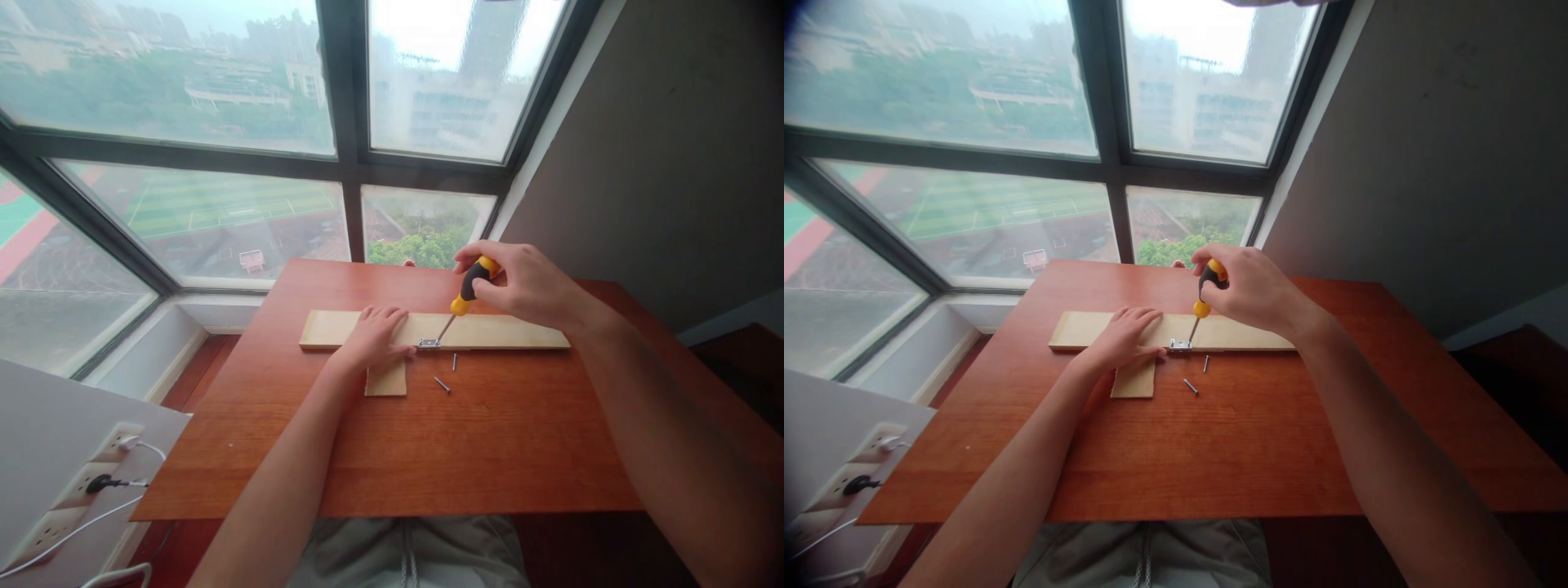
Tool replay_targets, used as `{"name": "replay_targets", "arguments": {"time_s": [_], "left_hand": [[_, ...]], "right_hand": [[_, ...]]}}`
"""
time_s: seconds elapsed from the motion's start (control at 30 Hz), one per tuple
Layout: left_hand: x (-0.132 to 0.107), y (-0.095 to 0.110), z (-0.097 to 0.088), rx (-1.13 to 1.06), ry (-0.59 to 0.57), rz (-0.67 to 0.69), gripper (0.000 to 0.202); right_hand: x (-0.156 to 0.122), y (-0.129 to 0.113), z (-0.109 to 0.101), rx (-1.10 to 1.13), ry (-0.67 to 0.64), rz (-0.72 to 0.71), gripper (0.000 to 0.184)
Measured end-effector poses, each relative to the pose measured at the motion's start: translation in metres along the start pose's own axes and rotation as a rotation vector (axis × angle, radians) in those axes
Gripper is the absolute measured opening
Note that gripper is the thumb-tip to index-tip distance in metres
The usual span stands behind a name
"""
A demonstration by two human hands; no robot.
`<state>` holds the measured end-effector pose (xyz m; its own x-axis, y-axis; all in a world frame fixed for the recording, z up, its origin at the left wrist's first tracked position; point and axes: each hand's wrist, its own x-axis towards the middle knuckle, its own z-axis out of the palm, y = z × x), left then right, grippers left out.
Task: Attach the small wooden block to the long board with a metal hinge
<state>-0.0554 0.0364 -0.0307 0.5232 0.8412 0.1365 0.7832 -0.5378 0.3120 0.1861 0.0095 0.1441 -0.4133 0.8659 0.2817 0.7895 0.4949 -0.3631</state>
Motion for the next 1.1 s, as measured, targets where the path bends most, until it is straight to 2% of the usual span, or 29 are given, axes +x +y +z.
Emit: {"name": "replay_targets", "arguments": {"time_s": [0.2,0.33,0.43,0.53,0.63,0.73,0.87,0.93,1.1], "left_hand": [[-0.008,-0.013,-0.011,0.024,-0.056,0.005,0.081],[-0.009,-0.013,-0.010,0.046,-0.071,-0.014,0.081],[-0.008,-0.007,-0.009,0.038,-0.076,0.002,0.078],[-0.008,-0.001,-0.007,0.042,-0.074,0.003,0.078],[-0.007,0.004,-0.004,0.064,-0.071,-0.016,0.083],[-0.007,0.009,-0.001,0.077,-0.063,-0.043,0.093],[-0.007,0.017,0.000,0.087,-0.079,-0.100,0.101],[-0.006,0.017,0.000,0.086,-0.070,-0.108,0.096],[-0.003,0.010,0.001,0.106,-0.021,-0.084,0.070]], "right_hand": [[0.001,0.004,0.009,-0.234,0.123,0.092,0.035],[0.002,0.005,0.013,-0.324,0.176,0.136,0.038],[0.002,0.004,0.010,-0.175,0.125,0.100,0.033],[0.000,0.004,0.007,0.030,0.070,-0.006,0.038],[0.000,0.004,0.008,0.086,0.070,-0.050,0.037],[0.002,0.003,0.011,-0.072,0.124,0.015,0.031],[0.004,0.000,0.011,-0.302,0.164,0.128,0.038],[0.004,-0.001,0.008,-0.254,0.126,0.129,0.033],[0.003,0.001,0.002,-0.022,0.030,-0.021,0.032]]}}
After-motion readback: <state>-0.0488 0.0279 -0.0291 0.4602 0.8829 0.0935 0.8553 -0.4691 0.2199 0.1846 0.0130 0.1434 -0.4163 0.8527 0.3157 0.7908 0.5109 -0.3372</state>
